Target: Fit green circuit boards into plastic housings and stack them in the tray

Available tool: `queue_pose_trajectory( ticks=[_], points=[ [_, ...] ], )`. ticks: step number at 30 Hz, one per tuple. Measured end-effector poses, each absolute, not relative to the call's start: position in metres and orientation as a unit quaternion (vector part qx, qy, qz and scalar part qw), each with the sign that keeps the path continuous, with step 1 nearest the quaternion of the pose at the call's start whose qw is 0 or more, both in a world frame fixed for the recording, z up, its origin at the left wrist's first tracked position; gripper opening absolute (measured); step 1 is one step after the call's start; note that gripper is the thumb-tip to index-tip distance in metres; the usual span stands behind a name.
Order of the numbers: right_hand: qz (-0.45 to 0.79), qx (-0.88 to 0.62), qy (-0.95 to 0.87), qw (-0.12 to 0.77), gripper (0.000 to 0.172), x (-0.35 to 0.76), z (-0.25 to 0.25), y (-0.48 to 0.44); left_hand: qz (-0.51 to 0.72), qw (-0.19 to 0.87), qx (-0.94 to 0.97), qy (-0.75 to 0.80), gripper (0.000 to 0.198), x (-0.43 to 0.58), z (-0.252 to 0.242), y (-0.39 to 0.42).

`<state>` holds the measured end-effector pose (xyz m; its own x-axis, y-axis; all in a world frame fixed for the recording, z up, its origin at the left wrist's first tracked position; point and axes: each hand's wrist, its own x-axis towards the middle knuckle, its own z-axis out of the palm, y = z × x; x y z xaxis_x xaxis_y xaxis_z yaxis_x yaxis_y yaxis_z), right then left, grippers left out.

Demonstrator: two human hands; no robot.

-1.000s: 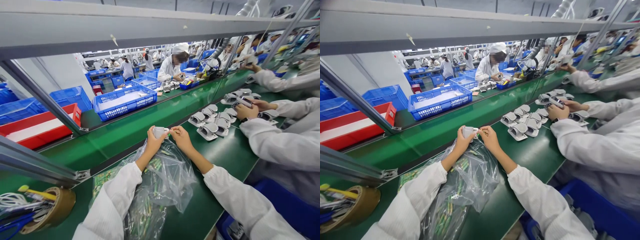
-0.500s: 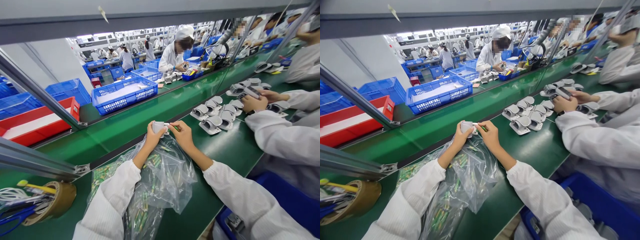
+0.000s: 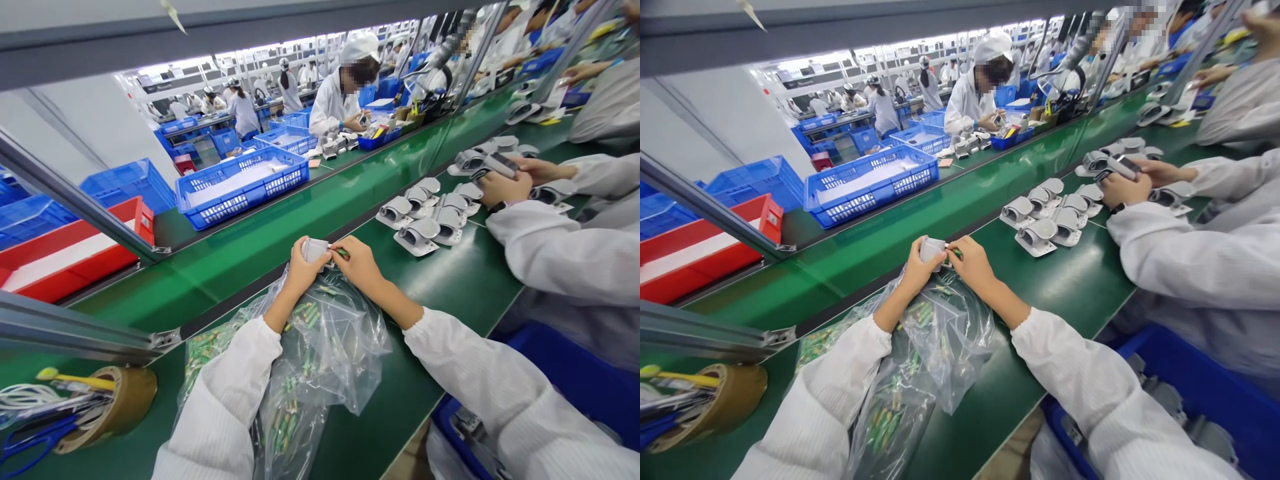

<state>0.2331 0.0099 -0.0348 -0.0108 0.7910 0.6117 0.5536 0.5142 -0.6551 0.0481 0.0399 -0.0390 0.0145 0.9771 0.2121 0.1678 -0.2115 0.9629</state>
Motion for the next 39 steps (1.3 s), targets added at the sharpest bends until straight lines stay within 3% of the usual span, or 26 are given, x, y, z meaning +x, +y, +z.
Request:
queue_pose_trajectory(
  ticks=[4, 17, 24, 28, 36, 39],
  points=[
    [0.11, -0.497, -0.725, 0.464, 0.015, 0.233, -0.034, 0.009, 0.506, 0.369, 0.601, 0.497, 0.083, 0.05, -0.042, 0.041],
    [0.044, -0.591, -0.755, 0.279, 0.018, 0.232, -0.026, 0.004, 0.48, 0.408, 0.595, 0.5, 0.081, 0.05, -0.035, 0.045],
    [0.132, -0.513, -0.701, 0.478, 0.034, 0.227, -0.026, -0.002, 0.535, 0.434, 0.547, 0.475, 0.079, 0.047, -0.037, 0.042],
    [0.159, -0.487, -0.692, 0.509, 0.05, 0.228, -0.026, -0.005, 0.543, 0.438, 0.535, 0.476, 0.079, 0.048, -0.037, 0.04],
    [0.167, -0.499, -0.665, 0.531, 0.036, 0.229, -0.021, -0.006, 0.538, 0.447, 0.532, 0.477, 0.079, 0.049, -0.037, 0.04],
    [0.228, -0.522, -0.607, 0.554, 0.031, 0.251, -0.018, 0.001, 0.537, 0.45, 0.526, 0.483, 0.079, 0.049, -0.037, 0.04]
  ],
)
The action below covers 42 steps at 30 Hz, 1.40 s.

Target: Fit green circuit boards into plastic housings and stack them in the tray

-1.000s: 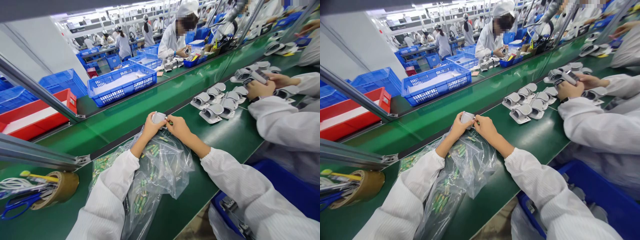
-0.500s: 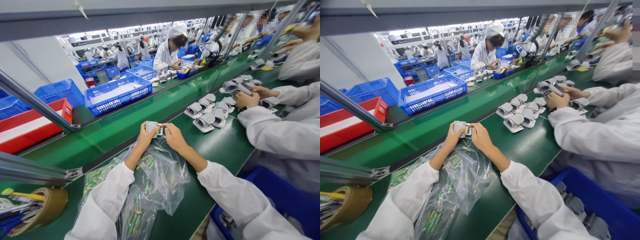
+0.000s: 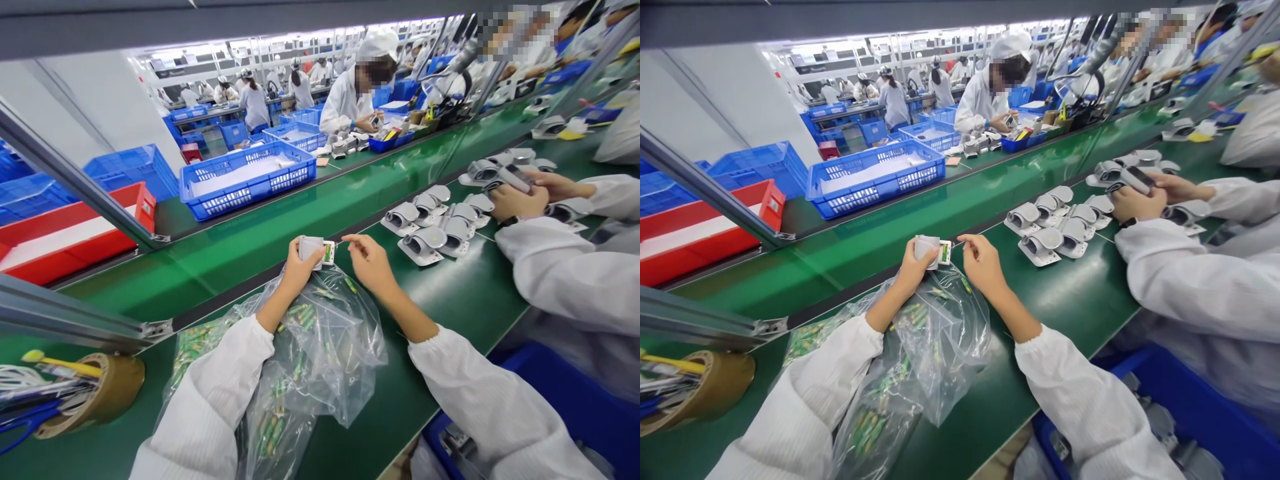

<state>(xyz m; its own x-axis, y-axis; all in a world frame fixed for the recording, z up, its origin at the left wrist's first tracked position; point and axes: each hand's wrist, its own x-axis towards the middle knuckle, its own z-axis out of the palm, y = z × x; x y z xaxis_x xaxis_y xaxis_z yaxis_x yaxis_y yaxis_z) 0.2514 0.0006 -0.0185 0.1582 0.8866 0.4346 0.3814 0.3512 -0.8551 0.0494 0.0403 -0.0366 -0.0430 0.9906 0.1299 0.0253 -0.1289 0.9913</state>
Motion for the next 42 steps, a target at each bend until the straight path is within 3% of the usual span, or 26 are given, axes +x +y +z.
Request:
queue_pose_trajectory(
  ticks=[4, 9, 13, 17, 20, 26, 32, 37, 42],
  points=[
    [0.353, -0.527, -0.608, 0.478, 0.029, 0.291, -0.009, -0.001, 0.535, 0.448, 0.526, 0.486, 0.079, 0.052, -0.037, 0.039],
    [0.481, -0.452, -0.716, 0.227, 0.032, 0.308, -0.002, -0.01, 0.549, 0.458, 0.514, 0.474, 0.08, 0.054, -0.04, 0.04],
    [0.405, -0.508, -0.734, 0.199, 0.03, 0.303, -0.008, -0.011, 0.553, 0.496, 0.483, 0.464, 0.079, 0.054, -0.039, 0.041],
    [0.296, -0.558, -0.754, 0.18, 0.015, 0.293, -0.008, -0.016, 0.553, 0.509, 0.474, 0.459, 0.082, 0.056, -0.037, 0.038],
    [0.226, -0.562, -0.764, 0.223, 0.008, 0.277, -0.003, -0.022, 0.561, 0.493, 0.472, 0.468, 0.085, 0.058, -0.035, 0.037],
    [0.251, -0.536, -0.658, 0.466, 0.033, 0.233, -0.007, -0.022, 0.574, 0.456, 0.506, 0.454, 0.078, 0.06, -0.033, 0.035],
    [0.235, -0.519, -0.669, 0.478, 0.024, 0.219, -0.021, -0.015, 0.549, 0.442, 0.546, 0.452, 0.071, 0.058, -0.033, 0.032],
    [0.251, -0.48, -0.686, 0.486, 0.026, 0.22, -0.032, -0.014, 0.559, 0.441, 0.541, 0.448, 0.066, 0.057, -0.034, 0.034],
    [0.19, -0.468, -0.715, 0.484, 0.026, 0.223, -0.038, -0.013, 0.559, 0.437, 0.539, 0.453, 0.065, 0.058, -0.031, 0.033]
  ],
)
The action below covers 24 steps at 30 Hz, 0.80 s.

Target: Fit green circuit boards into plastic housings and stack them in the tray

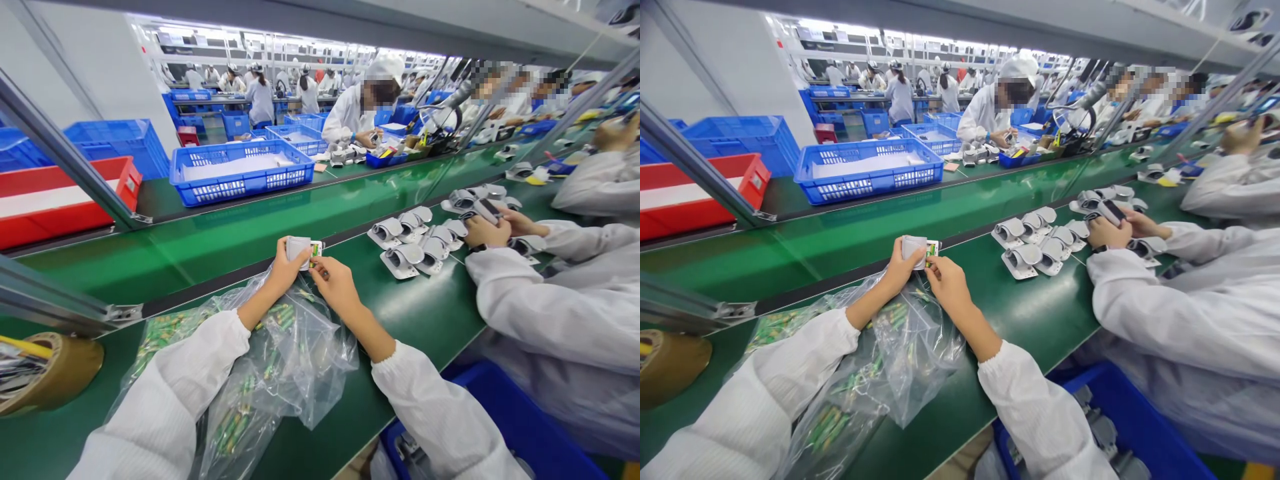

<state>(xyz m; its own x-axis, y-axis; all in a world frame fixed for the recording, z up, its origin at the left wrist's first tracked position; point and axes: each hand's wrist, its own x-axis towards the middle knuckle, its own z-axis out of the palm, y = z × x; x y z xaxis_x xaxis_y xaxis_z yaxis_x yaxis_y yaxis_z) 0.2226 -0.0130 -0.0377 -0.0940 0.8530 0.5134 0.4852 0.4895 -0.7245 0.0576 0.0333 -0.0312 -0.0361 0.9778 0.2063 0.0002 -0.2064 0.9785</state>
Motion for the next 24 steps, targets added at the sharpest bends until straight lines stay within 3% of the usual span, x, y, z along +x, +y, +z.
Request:
queue_pose_trajectory(
  ticks=[8, 16, 24],
  points=[
    [0.228, -0.502, -0.641, 0.534, 0.025, 0.224, -0.035, -0.012, 0.534, 0.45, 0.553, 0.454, 0.068, 0.059, -0.024, 0.029],
    [0.433, -0.448, -0.509, 0.594, 0.061, 0.213, -0.04, -0.006, 0.484, 0.506, 0.547, 0.458, 0.076, 0.059, -0.018, 0.027],
    [0.494, -0.445, -0.462, 0.587, 0.044, 0.21, -0.049, 0.013, 0.507, 0.395, 0.622, 0.448, 0.066, 0.057, -0.016, 0.032]
  ],
)
